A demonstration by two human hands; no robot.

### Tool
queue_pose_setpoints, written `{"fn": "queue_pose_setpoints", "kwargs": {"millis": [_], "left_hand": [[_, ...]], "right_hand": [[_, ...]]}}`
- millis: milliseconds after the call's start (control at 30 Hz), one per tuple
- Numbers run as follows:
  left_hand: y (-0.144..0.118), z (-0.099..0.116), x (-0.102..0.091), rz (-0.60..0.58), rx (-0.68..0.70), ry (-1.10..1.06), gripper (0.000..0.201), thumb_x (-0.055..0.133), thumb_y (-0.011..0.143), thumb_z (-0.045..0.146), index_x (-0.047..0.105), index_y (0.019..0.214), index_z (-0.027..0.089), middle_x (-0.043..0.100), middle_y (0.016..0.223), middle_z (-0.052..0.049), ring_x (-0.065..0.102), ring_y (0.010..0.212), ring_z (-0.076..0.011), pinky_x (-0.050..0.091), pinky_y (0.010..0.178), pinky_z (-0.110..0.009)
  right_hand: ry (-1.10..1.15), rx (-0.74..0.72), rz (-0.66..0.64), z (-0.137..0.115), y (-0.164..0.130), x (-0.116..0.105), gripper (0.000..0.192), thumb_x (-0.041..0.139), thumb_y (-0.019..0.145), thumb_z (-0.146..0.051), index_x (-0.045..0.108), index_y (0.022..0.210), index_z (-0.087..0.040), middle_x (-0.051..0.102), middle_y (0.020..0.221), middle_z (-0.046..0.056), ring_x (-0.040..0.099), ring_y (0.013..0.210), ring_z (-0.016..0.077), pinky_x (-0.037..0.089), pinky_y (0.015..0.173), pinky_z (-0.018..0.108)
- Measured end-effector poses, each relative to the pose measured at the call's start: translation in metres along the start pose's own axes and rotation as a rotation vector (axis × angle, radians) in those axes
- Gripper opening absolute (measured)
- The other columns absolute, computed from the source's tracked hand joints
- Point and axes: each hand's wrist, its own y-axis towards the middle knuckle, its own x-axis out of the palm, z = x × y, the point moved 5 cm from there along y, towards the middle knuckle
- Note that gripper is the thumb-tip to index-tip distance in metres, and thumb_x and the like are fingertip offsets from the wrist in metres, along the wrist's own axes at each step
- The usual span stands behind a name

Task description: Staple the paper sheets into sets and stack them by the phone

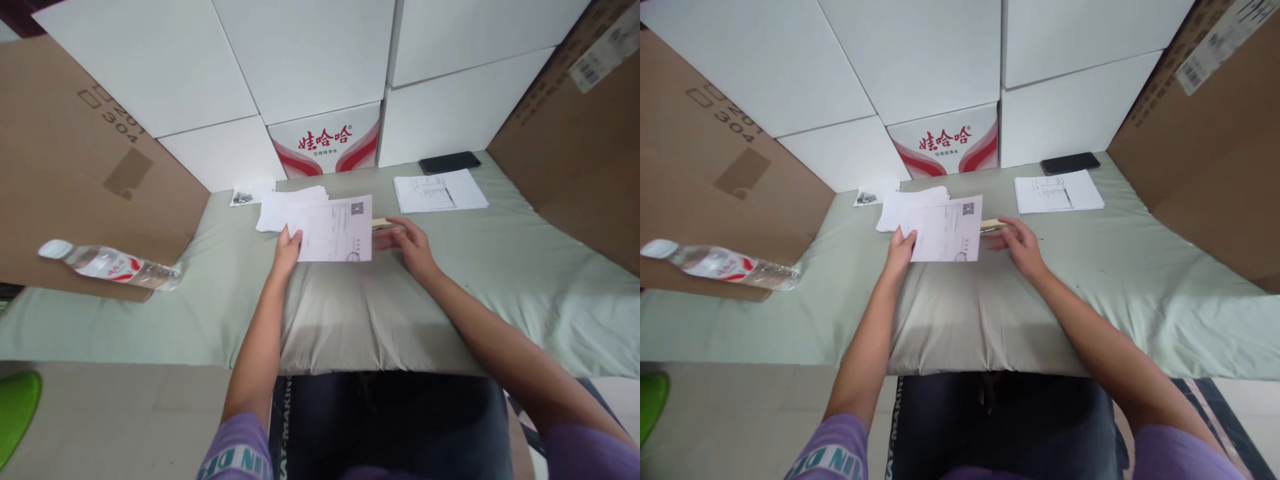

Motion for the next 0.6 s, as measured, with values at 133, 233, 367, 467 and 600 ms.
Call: {"fn": "queue_pose_setpoints", "kwargs": {"millis": [133, 233, 367, 467, 600], "left_hand": [[0.004, -0.001, -0.020, -0.158, -0.144, 0.043, 0.042, 0.073, 0.077, 0.035, 0.072, 0.114, 0.017, 0.076, 0.119, -0.012, 0.063, 0.127, -0.0296, 0.041, 0.116, -0.049], [-0.002, -0.002, -0.025, -0.241, -0.256, 0.080, 0.039, 0.076, 0.071, 0.032, 0.074, 0.107, 0.015, 0.078, 0.107, -0.012, 0.068, 0.118, -0.0334, 0.044, 0.112, -0.053], [-0.006, -0.003, -0.025, -0.200, -0.331, 0.102, 0.034, 0.073, 0.070, 0.024, 0.074, 0.103, 0.016, 0.079, 0.097, -0.010, 0.071, 0.109, -0.0328, 0.049, 0.106, -0.052], [-0.008, -0.004, -0.023, -0.147, -0.377, 0.112, 0.030, 0.068, 0.071, 0.019, 0.075, 0.101, 0.018, 0.079, 0.091, -0.008, 0.073, 0.100, -0.0303, 0.054, 0.099, -0.049], [-0.009, -0.006, -0.018, -0.118, -0.389, 0.129, 0.033, 0.065, 0.073, 0.017, 0.075, 0.105, 0.017, 0.079, 0.088, -0.007, 0.073, 0.097, -0.0294, 0.054, 0.100, -0.050]], "right_hand": [[0.038, 0.053, 0.141, 0.007, 0.007, -0.014, 0.050, 0.066, 0.084, -0.063, 0.062, 0.115, -0.024, 0.076, 0.088, 0.005, 0.073, 0.065, 0.0229, 0.060, 0.064, 0.040], [0.053, 0.066, 0.212, 0.013, 0.011, -0.021, 0.043, 0.065, 0.084, -0.060, 0.061, 0.108, -0.024, 0.075, 0.082, 0.003, 0.070, 0.058, 0.0204, 0.058, 0.059, 0.036], [0.059, 0.067, 0.213, 0.016, 0.013, -0.021, 0.041, 0.065, 0.084, -0.058, 0.059, 0.106, -0.024, 0.074, 0.081, 0.002, 0.068, 0.056, 0.0173, 0.056, 0.058, 0.032], [0.027, 0.051, 0.205, 0.017, 0.012, -0.020, 0.042, 0.063, 0.086, -0.060, 0.058, 0.107, -0.024, 0.073, 0.082, 0.002, 0.067, 0.058, 0.0165, 0.054, 0.059, 0.031], [-0.271, -0.143, 0.201, 0.009, 0.014, -0.020, 0.041, 0.054, 0.093, -0.056, 0.059, 0.117, -0.023, 0.074, 0.106, 0.011, 0.070, 0.096, 0.0238, 0.056, 0.083, 0.042]]}}
